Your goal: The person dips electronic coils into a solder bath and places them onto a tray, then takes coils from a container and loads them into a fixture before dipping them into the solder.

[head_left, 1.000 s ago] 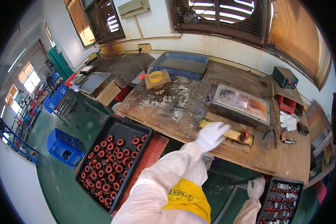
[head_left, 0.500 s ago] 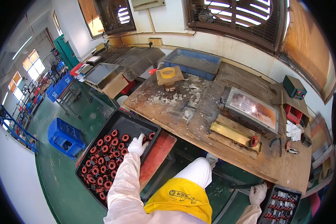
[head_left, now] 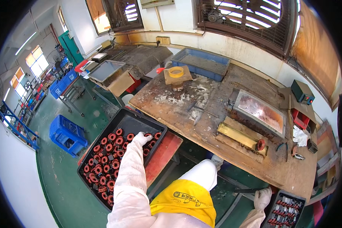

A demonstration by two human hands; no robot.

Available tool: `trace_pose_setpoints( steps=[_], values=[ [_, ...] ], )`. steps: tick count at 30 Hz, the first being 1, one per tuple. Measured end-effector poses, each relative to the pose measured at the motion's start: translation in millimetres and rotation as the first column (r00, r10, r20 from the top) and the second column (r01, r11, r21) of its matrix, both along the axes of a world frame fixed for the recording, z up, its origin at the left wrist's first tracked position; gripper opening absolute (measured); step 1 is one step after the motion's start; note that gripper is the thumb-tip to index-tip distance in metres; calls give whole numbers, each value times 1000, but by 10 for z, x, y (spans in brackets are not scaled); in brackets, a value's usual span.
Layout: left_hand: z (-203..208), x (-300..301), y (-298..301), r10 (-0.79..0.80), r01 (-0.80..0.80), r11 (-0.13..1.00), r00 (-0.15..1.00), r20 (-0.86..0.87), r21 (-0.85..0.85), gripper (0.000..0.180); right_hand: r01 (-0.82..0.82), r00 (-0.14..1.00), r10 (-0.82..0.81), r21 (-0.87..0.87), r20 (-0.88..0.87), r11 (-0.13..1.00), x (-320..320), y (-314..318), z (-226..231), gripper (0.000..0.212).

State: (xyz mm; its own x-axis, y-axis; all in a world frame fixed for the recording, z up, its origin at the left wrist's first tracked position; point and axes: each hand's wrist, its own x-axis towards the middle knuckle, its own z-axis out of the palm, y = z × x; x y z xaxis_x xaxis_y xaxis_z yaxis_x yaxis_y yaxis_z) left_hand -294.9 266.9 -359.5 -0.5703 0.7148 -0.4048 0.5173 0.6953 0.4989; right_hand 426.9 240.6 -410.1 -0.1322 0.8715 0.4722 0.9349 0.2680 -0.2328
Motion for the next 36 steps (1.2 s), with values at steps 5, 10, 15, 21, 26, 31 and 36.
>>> trace_pose_setpoints(
  steps=[5, 10, 15, 21, 26, 31, 36],
  values=[
    [-200, -130, -97, -77, 79, 996, 994, -77, 28, 84, -11, 999, 12, -15, 33, 1000, 16, 10, -3, 11],
    [-202, -65, -151, -118, 132, 986, 985, -128, 104, 75, 24, 999, -25, 14, 38, 1000, 29, -14, -8, 11],
    [-390, -332, -251, -53, 77, 968, 993, -107, 239, 66, 1, 999, -1, -2, 39, 1000, -33, 20, 6, 12],
    [-32, -347, -222, 157, -152, 790, 987, 44, 594, 46, -17, 1000, 17, 7, 2, 1000, -38, 29, 44, 12],
    [681, 486, 171, -99, 44, 756, 994, 47, 653, 44, 7, 999, -7, 1, 36, 1000, -17, -4, 95, 11],
    [901, 1261, 718, -474, 486, 620, 858, -199, 616, 47, -25, 1000, 26, 35, -3, 999, -49, 21, 62, 10],
    [1135, 2335, 1283, -674, 736, 372, 633, -381, 566, 37, 4, 1000, -4, 46, -9, 999, -13, -5, 88, 10]
  ],
)
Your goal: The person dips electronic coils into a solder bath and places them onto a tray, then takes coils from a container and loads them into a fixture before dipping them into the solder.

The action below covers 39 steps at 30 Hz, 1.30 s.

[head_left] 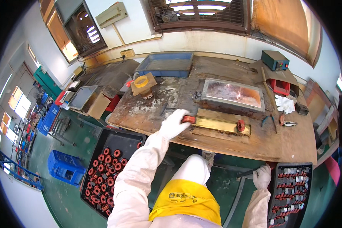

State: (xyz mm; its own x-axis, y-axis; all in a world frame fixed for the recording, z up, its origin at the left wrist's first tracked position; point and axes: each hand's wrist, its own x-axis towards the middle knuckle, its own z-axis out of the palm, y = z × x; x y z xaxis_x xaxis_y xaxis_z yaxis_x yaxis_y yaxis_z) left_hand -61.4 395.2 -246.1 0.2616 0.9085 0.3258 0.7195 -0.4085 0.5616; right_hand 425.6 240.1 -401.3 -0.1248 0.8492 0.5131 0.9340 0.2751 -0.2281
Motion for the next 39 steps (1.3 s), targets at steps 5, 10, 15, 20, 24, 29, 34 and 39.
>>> trace_pose_setpoints(
  steps=[5, 10, 15, 20, 24, 29, 34, 39],
  values=[
    [87, 719, 341, -65, 66, 998, 981, -183, -1, 28, 8, 1000, -8, -28, -4, 1000, 19, 41, -23, 11],
    [-66, 1092, 602, -210, 262, 959, 909, -361, 103, 31, 19, 1000, -19, -12, -23, 1000, -37, 27, 28, 12],
    [-217, 1434, 682, -284, 353, 929, 875, -391, 114, 26, 42, 999, -42, -27, -21, 999, 21, -5, -37, 11],
    [-276, 1583, 740, -311, 450, 854, 844, -438, 261, 28, 36, 998, -39, -54, -58, 998, 6, 13, -8, 12],
    [-300, 1648, 772, -341, 444, 864, 863, -374, 238, 28, 31, 998, -32, -25, -47, 999, -20, 44, -13, 11],
    [-410, 1853, 784, -322, 471, 847, 823, -468, 246, 20, 34, 999, -35, -54, -18, 998, 23, 10, -16, 11],
    [-383, 1811, 687, -288, 364, 921, 878, -382, 142, 24, 27, 999, -29, -49, -29, 998, -32, 18, 10, 13],
    [-93, 1835, 513, -235, 217, 972, 912, -337, -92, 41, 24, 1000, -25, -58, -12, 998, 13, 18, -38, 13]
  ],
)
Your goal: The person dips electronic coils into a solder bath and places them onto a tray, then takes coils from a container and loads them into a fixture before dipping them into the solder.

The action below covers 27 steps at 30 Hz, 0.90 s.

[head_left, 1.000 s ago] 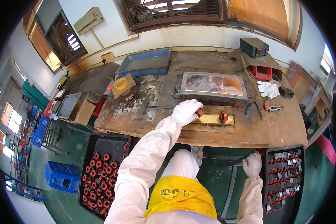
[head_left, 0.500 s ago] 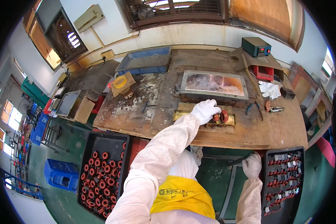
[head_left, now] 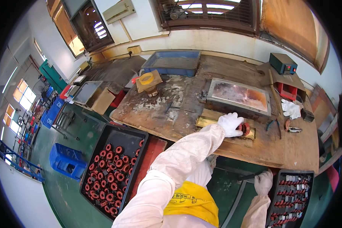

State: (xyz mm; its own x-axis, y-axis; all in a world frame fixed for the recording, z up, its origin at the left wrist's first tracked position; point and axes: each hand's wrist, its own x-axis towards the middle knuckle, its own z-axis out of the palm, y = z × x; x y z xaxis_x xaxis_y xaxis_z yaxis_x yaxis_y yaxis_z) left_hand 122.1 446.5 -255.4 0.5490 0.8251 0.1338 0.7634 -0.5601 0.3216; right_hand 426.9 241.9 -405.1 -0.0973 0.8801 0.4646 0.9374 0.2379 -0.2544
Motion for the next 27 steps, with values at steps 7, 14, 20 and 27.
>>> trace_pose_setpoints(
  steps=[7, 14, 20, 27],
  values=[
    [-216, 104, 89, 25, -24, 1000, 999, -31, 14, 46, 8, 1000, -8, -14, -16, 1000, 8, 9, -43, 13],
    [-286, 93, 66, 25, -27, 998, 999, 38, 58, 49, -3, 1000, 3, -23, -29, 1000, -23, 15, -11, 12],
    [-67, -394, -407, 58, -61, 998, 947, 317, 2, 62, 6, 1000, -6, -47, -1, 999, 33, 1, -47, 11],
    [-415, -2427, -1327, 517, -600, 788, 768, 380, 141, 55, -17, 999, 18, -38, 28, 999, -50, 30, -17, 9]
  ],
)
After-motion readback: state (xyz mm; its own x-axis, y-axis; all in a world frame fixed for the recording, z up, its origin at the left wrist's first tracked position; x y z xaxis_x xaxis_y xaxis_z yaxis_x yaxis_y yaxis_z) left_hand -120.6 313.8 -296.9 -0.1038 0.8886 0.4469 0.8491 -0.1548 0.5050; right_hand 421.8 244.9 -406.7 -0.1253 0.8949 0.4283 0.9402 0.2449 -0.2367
